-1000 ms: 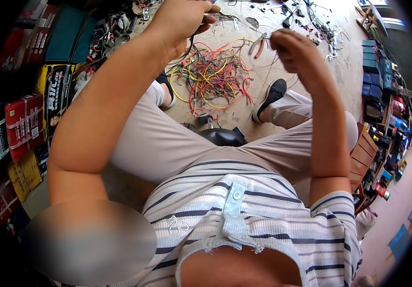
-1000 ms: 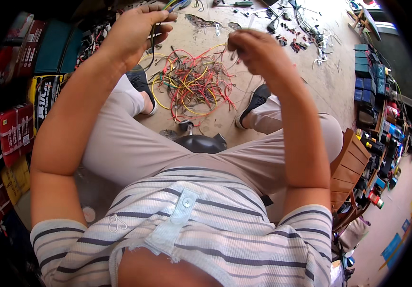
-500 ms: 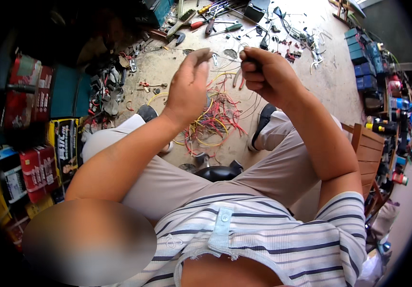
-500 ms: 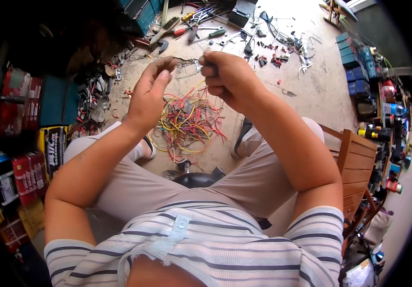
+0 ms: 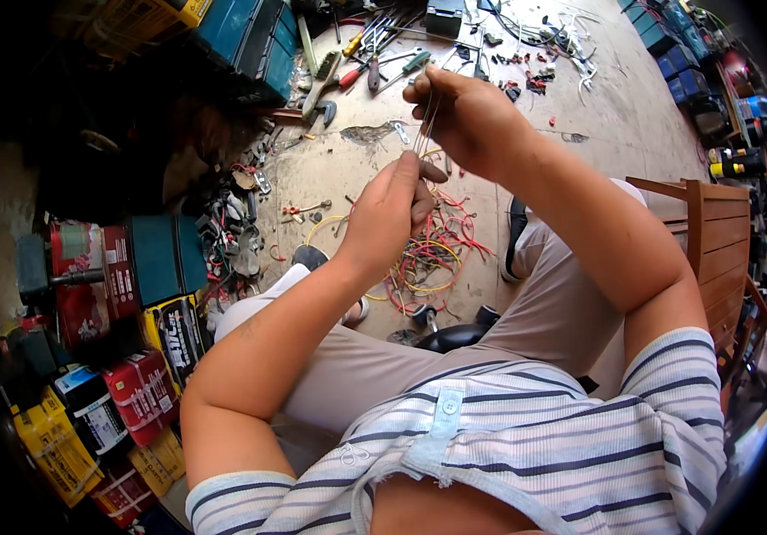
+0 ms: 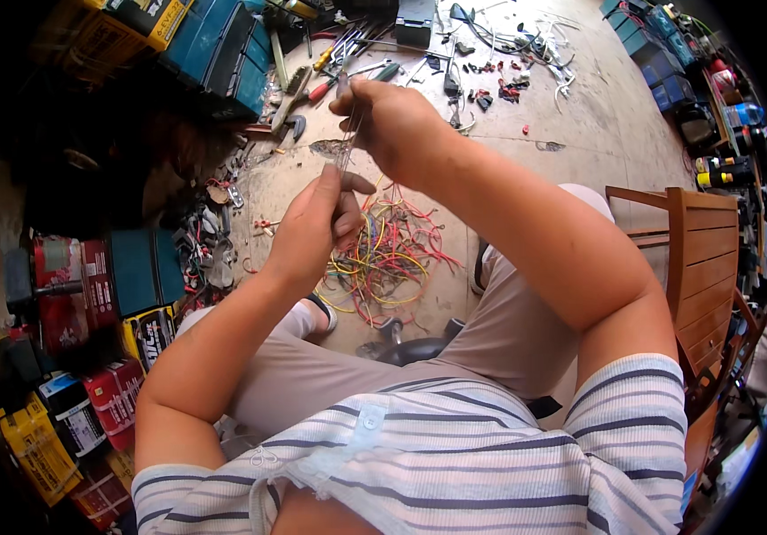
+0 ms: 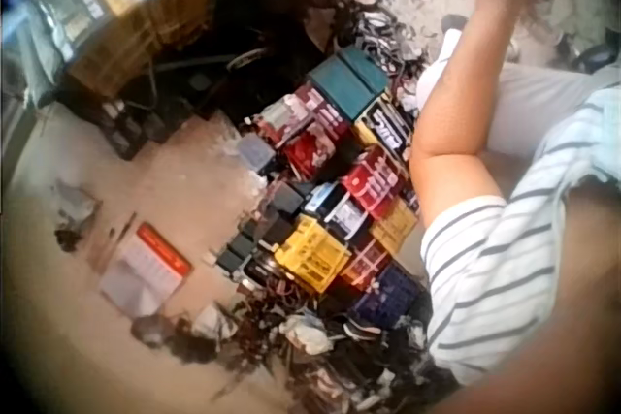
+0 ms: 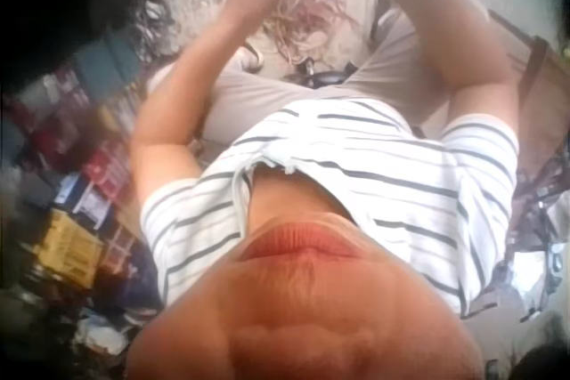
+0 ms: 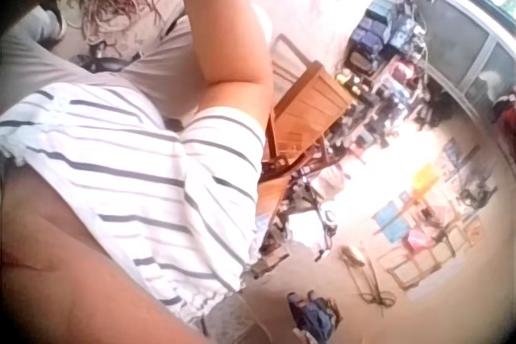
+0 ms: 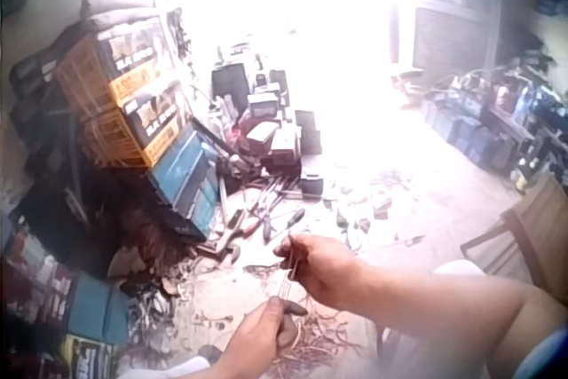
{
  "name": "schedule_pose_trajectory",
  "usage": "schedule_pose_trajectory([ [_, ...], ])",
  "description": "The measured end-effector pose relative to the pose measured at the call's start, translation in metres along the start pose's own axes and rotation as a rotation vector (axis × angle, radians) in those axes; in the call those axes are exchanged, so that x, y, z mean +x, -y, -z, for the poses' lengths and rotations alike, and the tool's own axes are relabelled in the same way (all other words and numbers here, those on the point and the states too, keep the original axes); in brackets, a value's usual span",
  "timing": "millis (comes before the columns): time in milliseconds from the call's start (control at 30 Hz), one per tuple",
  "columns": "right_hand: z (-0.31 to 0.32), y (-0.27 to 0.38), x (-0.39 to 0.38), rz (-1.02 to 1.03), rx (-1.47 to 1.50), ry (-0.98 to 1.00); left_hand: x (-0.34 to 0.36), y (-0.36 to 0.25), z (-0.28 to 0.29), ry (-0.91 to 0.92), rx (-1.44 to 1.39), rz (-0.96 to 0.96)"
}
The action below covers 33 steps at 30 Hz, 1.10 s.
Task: The person sits on the floor in a cluttered workshop and uses pliers to strip the insulation from various colored electrical wires. They then twist the exposed copper strands together by hand to create connections.
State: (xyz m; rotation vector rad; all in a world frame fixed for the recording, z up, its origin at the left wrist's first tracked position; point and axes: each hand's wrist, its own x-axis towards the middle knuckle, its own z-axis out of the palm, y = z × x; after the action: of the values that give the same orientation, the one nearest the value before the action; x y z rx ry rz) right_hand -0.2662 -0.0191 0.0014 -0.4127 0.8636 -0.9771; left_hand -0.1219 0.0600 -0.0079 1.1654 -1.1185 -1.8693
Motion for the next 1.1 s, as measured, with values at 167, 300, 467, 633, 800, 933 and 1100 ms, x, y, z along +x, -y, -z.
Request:
schedule_pose_trajectory([
  [167, 0.023, 0.015, 0.013, -0.007, -0.055, -0.107, -0.022, -0.013, -0.004, -0.066, -0.244, 0.075],
  [300, 0.052, 0.035, 0.019, 0.05, -0.089, -0.097, -0.03, -0.018, 0.008, -0.106, -0.282, 0.041],
  [467, 0.113, 0.083, 0.035, 0.232, -0.147, -0.217, -0.041, -0.019, 0.028, -0.213, -0.306, 0.057],
  [633, 0.139, 0.105, 0.019, 0.461, -0.323, -0.48, -0.05, -0.014, 0.044, -0.244, -0.338, 0.043],
  [800, 0.113, 0.074, -0.002, 0.389, -0.691, -0.273, -0.049, -0.013, 0.041, -0.161, -0.292, 0.092],
  [933, 0.063, 0.04, -0.032, 0.434, -0.994, 0.054, -0.042, -0.016, 0.031, -0.083, -0.191, 0.147],
  [1100, 0.04, 0.027, -0.05, 0.526, -1.23, 0.295, -0.032, -0.016, 0.018, -0.005, -0.089, 0.19],
])
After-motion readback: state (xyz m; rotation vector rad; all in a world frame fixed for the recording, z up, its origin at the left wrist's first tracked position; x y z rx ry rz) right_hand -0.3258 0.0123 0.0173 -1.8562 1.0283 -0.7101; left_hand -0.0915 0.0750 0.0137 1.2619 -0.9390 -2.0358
